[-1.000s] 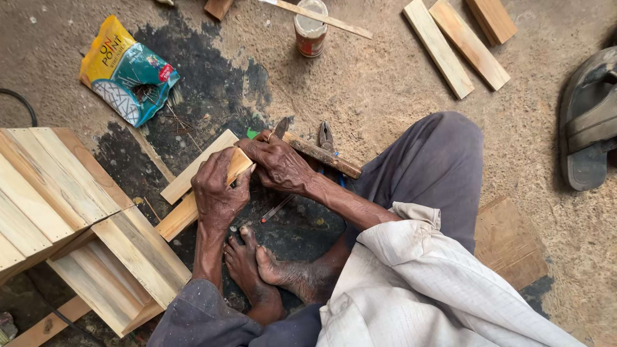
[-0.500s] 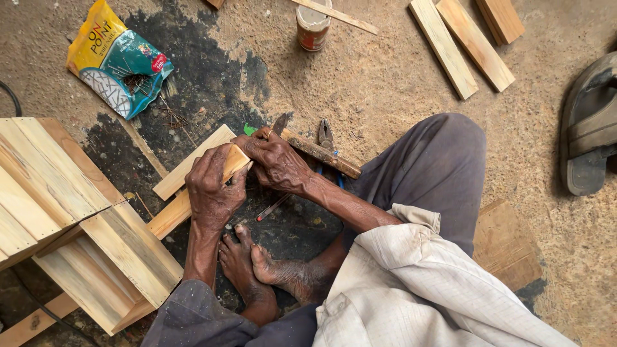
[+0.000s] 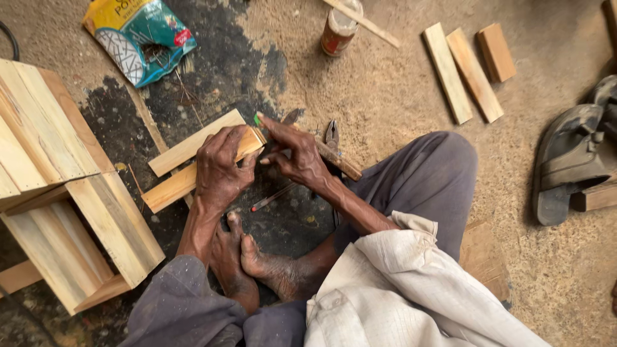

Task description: The person assembles a small wooden frame by applying glue to the ends of wooden planks and joining them with nails. They use a hammer to drive the nails and a stick to spread the glue, working on the floor surrounded by wood pieces and tools.

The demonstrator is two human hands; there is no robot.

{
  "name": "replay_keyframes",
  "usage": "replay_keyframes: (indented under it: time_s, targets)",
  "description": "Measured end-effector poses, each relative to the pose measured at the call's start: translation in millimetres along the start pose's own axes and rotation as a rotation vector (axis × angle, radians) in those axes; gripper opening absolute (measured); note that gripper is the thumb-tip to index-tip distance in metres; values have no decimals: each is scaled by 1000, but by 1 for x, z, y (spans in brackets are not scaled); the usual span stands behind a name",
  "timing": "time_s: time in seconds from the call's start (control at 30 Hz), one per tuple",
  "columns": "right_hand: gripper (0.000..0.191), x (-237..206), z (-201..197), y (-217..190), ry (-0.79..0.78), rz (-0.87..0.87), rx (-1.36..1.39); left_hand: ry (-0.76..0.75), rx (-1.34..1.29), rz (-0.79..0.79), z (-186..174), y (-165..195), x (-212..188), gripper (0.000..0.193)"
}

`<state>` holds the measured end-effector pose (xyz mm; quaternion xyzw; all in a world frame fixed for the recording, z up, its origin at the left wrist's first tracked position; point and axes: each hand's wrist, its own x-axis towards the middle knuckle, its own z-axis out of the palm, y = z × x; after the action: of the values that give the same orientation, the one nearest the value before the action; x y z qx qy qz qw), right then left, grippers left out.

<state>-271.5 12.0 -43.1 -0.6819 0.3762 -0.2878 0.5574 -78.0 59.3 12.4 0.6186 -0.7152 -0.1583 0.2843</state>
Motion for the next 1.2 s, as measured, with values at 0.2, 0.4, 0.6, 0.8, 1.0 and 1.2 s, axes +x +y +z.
replay_keyframes:
  time_s: [0.2,0.4,0.6,0.8,1.0,1.2]
  targets:
    - [81,-35,13,-10,-43,65,182,-43,3,-34,-6,-6,-14,49]
    - [78,-37,27,-17,-51,-4,57,15,-3,24,-12,-11,-20,48]
    - [87,-40,18,-26,-48,-96,-153,-17,8,4,-16,-8,-18,51]
    - [78,-36,18,-24,-119,208,-184,-14,4,3,-12,-2,-16,51]
    - [84,-38,22,-16,-219,179,509,-35,21,-16,-10,-5,-14,52]
    - [71,-40,17,3,-189,254,552,-27,26,-2,-9,-10,-13,54]
